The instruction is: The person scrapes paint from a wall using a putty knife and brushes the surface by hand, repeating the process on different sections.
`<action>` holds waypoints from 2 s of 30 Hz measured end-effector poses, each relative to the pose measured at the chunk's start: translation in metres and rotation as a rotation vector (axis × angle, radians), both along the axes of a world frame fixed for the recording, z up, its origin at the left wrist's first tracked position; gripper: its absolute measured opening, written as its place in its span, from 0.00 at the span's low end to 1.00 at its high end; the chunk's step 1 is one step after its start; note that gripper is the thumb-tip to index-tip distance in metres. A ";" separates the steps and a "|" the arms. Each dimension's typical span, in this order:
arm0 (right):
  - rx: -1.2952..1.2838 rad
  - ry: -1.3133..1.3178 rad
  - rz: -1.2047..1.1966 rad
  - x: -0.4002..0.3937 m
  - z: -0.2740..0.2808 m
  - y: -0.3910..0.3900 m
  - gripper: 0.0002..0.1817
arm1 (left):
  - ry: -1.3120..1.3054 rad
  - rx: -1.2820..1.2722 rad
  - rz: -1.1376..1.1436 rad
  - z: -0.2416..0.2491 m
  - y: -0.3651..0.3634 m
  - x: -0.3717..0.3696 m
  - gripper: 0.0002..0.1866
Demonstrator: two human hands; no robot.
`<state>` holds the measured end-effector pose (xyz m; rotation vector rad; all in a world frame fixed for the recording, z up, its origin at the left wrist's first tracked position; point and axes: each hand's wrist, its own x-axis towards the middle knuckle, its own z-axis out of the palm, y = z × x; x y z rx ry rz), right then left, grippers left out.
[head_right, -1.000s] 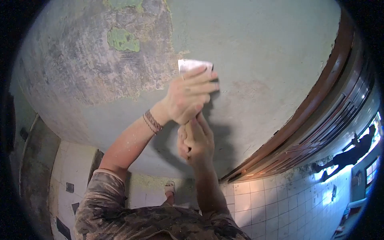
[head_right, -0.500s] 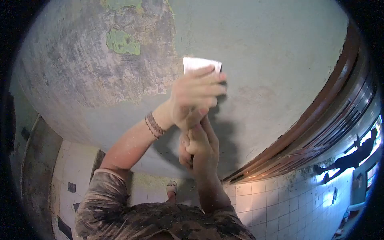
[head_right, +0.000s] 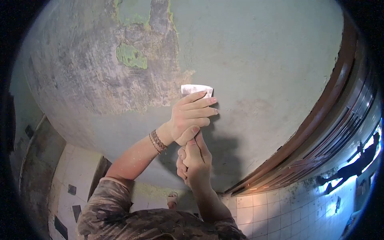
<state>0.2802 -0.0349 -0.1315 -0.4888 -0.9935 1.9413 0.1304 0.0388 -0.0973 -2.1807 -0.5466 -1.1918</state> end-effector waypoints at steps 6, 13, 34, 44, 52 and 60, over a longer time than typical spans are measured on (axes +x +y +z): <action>0.147 0.120 0.100 -0.001 0.065 0.011 0.27 | -0.003 0.127 -0.020 0.070 0.008 -0.004 0.23; -0.031 0.051 0.135 0.007 0.043 -0.001 0.25 | 0.001 0.000 0.004 0.032 0.003 -0.002 0.21; -0.014 0.097 0.126 0.016 -0.006 -0.007 0.25 | 0.094 -0.090 0.007 0.007 -0.017 0.003 0.12; -0.147 0.268 0.290 0.006 0.002 0.009 0.27 | 0.234 -0.037 -0.018 0.034 -0.007 -0.009 0.14; 0.097 0.398 0.273 -0.008 0.075 0.029 0.27 | 0.174 0.187 -0.079 0.124 0.022 -0.012 0.19; -0.057 0.201 0.220 -0.008 0.042 0.021 0.29 | 0.148 0.133 -0.086 0.076 0.017 -0.012 0.18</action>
